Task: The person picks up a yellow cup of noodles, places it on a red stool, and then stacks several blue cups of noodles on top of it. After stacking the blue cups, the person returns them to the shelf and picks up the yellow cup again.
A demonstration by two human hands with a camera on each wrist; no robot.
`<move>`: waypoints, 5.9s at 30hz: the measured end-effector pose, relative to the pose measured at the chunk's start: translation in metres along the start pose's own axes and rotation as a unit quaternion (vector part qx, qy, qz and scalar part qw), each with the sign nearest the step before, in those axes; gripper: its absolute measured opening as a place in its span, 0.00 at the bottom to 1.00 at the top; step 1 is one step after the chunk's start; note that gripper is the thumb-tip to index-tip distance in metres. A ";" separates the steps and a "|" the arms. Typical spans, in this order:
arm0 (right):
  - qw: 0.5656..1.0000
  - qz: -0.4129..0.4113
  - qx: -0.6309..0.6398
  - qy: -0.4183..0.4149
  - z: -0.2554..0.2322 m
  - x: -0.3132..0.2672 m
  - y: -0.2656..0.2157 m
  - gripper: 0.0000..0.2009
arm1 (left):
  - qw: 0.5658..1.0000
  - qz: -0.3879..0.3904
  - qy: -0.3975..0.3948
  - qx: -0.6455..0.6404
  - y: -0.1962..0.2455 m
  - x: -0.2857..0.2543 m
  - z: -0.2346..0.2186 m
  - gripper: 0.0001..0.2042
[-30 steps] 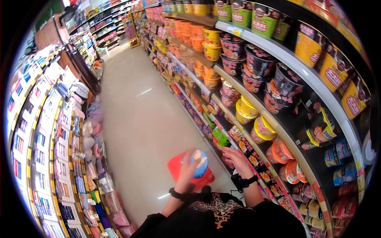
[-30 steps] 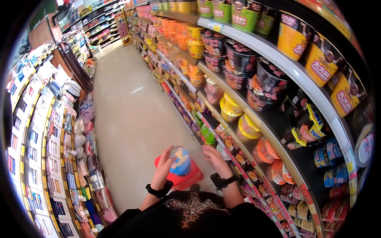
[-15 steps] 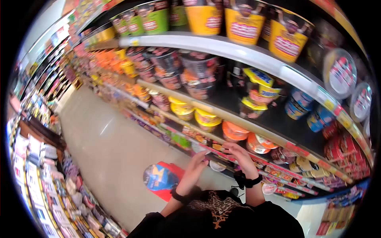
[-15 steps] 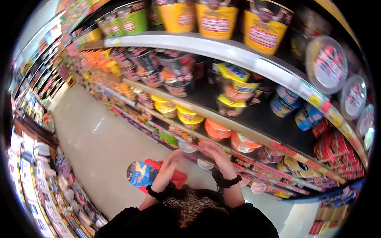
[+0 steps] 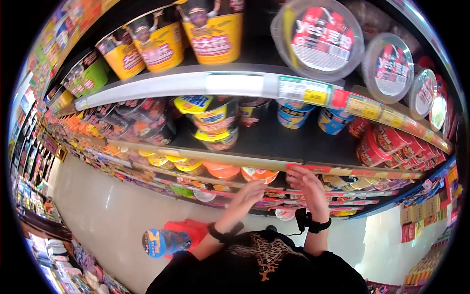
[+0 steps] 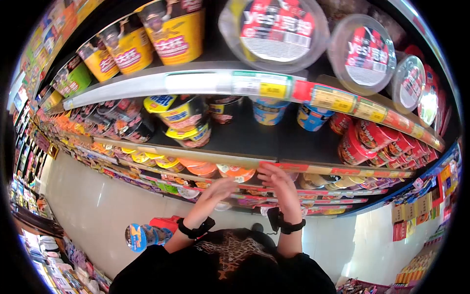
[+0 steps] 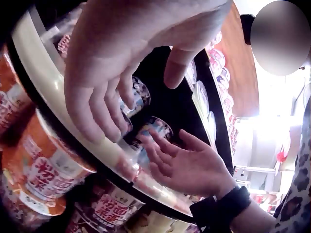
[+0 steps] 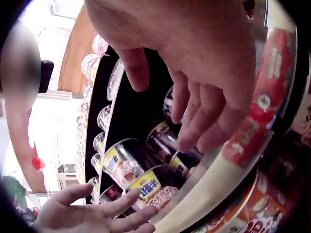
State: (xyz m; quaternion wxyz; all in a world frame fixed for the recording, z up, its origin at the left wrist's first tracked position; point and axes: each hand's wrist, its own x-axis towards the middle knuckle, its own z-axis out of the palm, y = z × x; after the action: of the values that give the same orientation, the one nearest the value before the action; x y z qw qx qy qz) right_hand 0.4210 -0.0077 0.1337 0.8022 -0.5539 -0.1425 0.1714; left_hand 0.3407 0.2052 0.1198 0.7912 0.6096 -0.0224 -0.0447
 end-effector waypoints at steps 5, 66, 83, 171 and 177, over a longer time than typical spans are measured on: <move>0.993 -0.083 0.072 0.032 -0.046 0.000 -0.030 0.27 | 0.993 0.026 -0.104 0.047 0.032 0.055 0.047 0.22; 0.984 -0.083 0.077 0.138 -0.118 0.021 -0.121 0.32 | 0.984 -0.071 -0.105 -0.127 0.090 0.180 0.151 0.22; 0.958 -0.229 -0.060 0.164 -0.097 0.005 -0.119 0.29 | 0.978 0.081 -0.182 -0.059 0.101 0.147 0.160 0.39; 0.820 0.311 -0.114 -0.466 0.392 -0.029 0.264 0.25 | 0.777 0.025 0.622 -0.093 -0.070 -0.356 -0.211 0.27; 0.796 0.287 -0.098 -0.524 0.391 -0.027 0.274 0.28 | 0.761 -0.043 0.638 -0.109 -0.048 -0.352 -0.202 0.26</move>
State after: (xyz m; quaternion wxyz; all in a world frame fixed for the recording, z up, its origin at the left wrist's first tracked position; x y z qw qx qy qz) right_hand 0.2011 0.3987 0.0110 0.4603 -0.4707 -0.3918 0.6427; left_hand 0.0061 0.4221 0.0283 0.6810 0.4078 0.5183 0.3183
